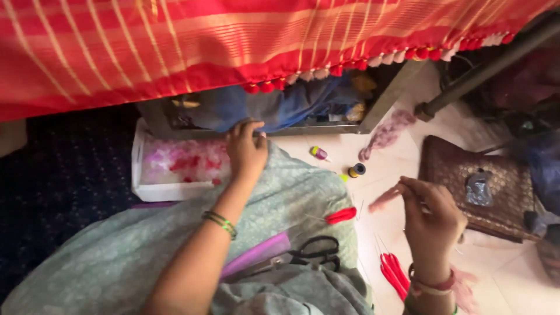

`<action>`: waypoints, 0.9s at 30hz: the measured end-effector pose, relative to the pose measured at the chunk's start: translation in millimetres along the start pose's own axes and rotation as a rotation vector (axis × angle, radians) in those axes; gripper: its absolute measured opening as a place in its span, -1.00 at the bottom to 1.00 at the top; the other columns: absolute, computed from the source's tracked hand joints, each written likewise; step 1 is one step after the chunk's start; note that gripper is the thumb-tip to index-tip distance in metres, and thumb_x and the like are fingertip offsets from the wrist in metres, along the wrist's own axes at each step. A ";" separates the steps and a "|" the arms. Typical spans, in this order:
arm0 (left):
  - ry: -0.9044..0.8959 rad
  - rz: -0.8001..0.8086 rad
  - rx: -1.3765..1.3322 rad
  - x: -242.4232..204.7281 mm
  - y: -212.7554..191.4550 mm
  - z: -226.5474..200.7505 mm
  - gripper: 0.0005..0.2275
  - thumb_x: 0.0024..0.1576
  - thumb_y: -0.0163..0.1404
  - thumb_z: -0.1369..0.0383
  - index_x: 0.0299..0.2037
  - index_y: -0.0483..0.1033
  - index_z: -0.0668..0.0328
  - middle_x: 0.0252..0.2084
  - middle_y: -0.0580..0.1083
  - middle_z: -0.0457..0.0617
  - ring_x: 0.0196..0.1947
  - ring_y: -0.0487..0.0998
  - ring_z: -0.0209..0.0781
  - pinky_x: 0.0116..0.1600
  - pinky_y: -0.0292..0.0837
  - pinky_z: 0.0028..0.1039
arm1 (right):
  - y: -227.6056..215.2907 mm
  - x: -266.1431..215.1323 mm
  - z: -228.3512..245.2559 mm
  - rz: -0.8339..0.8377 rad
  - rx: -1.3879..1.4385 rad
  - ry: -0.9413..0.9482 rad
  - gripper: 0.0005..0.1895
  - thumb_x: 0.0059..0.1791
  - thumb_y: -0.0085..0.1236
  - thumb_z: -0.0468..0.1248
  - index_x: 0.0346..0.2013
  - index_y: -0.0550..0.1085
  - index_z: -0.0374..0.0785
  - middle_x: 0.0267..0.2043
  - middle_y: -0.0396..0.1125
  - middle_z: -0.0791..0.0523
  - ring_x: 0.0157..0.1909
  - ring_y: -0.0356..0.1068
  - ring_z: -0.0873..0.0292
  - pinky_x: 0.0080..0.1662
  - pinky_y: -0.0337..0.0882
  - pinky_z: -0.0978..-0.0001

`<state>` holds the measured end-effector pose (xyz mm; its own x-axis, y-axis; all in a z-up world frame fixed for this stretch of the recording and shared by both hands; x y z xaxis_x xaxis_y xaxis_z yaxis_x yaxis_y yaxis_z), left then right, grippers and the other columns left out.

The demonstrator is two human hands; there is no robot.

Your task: Knotting and trimming tassels on the edge of a red and gold patterned fabric.

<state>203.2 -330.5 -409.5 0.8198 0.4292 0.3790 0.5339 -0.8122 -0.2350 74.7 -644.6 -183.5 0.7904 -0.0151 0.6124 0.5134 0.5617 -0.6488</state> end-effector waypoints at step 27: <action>0.447 0.449 0.182 -103.0 -126.9 -127.7 -0.92 0.20 0.06 0.32 -0.28 0.57 0.09 -0.39 0.49 0.00 -0.23 0.52 -0.01 0.21 0.30 -0.06 | 18.7 31.1 -0.3 0.030 0.899 -0.018 -0.87 0.32 -0.09 -0.33 -0.02 0.26 -0.37 -0.23 0.33 -0.11 -0.33 0.43 0.07 -0.29 0.47 0.30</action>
<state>24.6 -322.1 -304.4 0.8270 -0.1732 0.5348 0.2185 -0.7775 -0.5897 109.0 -634.8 -176.8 0.7902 0.0187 0.6125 0.0313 0.9970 -0.0709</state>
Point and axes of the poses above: each hand's wrist, its own x-axis towards the middle knuckle, its own y-axis out of the palm, z = x × y, the point moved 6 cm from there along x, towards the middle knuckle
